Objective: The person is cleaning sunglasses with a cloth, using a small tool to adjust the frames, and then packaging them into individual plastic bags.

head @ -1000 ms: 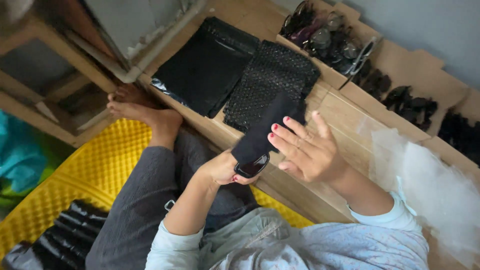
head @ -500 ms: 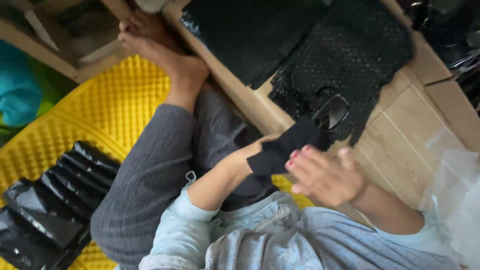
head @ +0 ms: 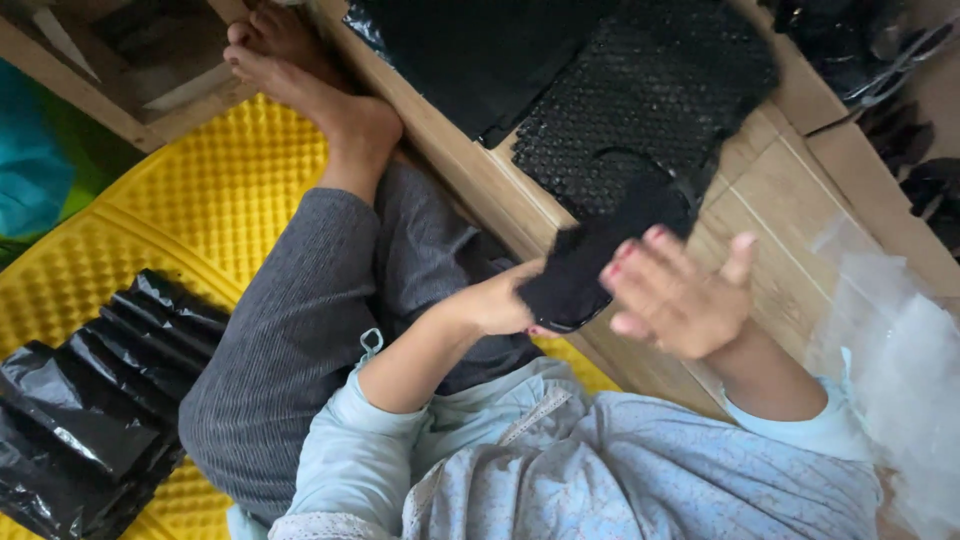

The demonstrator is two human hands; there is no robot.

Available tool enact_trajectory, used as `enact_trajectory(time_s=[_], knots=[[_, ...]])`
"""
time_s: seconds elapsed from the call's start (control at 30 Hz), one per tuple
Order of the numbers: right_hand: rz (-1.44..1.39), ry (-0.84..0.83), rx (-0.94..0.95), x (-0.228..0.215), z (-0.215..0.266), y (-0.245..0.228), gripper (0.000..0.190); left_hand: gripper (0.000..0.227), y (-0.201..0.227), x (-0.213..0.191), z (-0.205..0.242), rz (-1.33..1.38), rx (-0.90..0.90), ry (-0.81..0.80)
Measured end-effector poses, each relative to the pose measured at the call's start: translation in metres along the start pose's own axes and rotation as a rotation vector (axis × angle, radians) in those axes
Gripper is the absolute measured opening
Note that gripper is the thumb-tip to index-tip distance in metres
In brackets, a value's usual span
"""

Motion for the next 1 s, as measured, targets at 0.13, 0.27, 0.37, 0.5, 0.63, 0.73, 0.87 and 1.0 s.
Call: enact_trajectory(time_s=[0.13,0.27,0.37,0.5,0.63,0.73,0.87,1.0], knots=[[-1.959,0.302,0.537,0.035,0.007,0.035,0.045,0.03,0.012,-0.006,-0.009,0.008,-0.013,-0.018],[-2.825,0.36,0.714,0.084,-0.012,0.001,0.045,0.031,0.007,-0.016,-0.029,0.731,-0.448,0.083],[-2.88,0.291,0.814,0.09,-0.016,-0.001,0.039,0.052,0.019,-0.036,-0.04,0.614,-0.685,-0.112],[-2.877,0.235,0.697,0.097,-0.027,-0.005,0.028,0.055,0.008,-0.057,-0.039,0.161,-0.737,-0.062],[-2.955,0.282,0.63,0.074,-0.045,0.003,0.025,0.043,-0.004,-0.087,-0.005,-0.378,-0.893,0.131],[-2.952,0.262,0.637,0.065,-0.056,0.015,0.028,0.042,0.014,-0.108,-0.018,-0.51,-0.891,0.278],[-2.874,0.091,0.615,0.07,-0.061,0.012,0.032,0.04,0.022,-0.113,-0.017,-0.61,-0.838,0.4],[-2.924,0.001,0.655,0.063,-0.058,0.017,0.029,0.041,0.022,-0.106,-0.014,-0.692,-0.794,0.442]])
Point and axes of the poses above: each hand's wrist, its own z-axis away from the middle knuckle, its own x-axis out of the palm, y = z × x, the point moved 8 cm from there along -z, towards the middle knuckle, and after that the axes turned 4 degrees about -x, right-handed, at the moved point
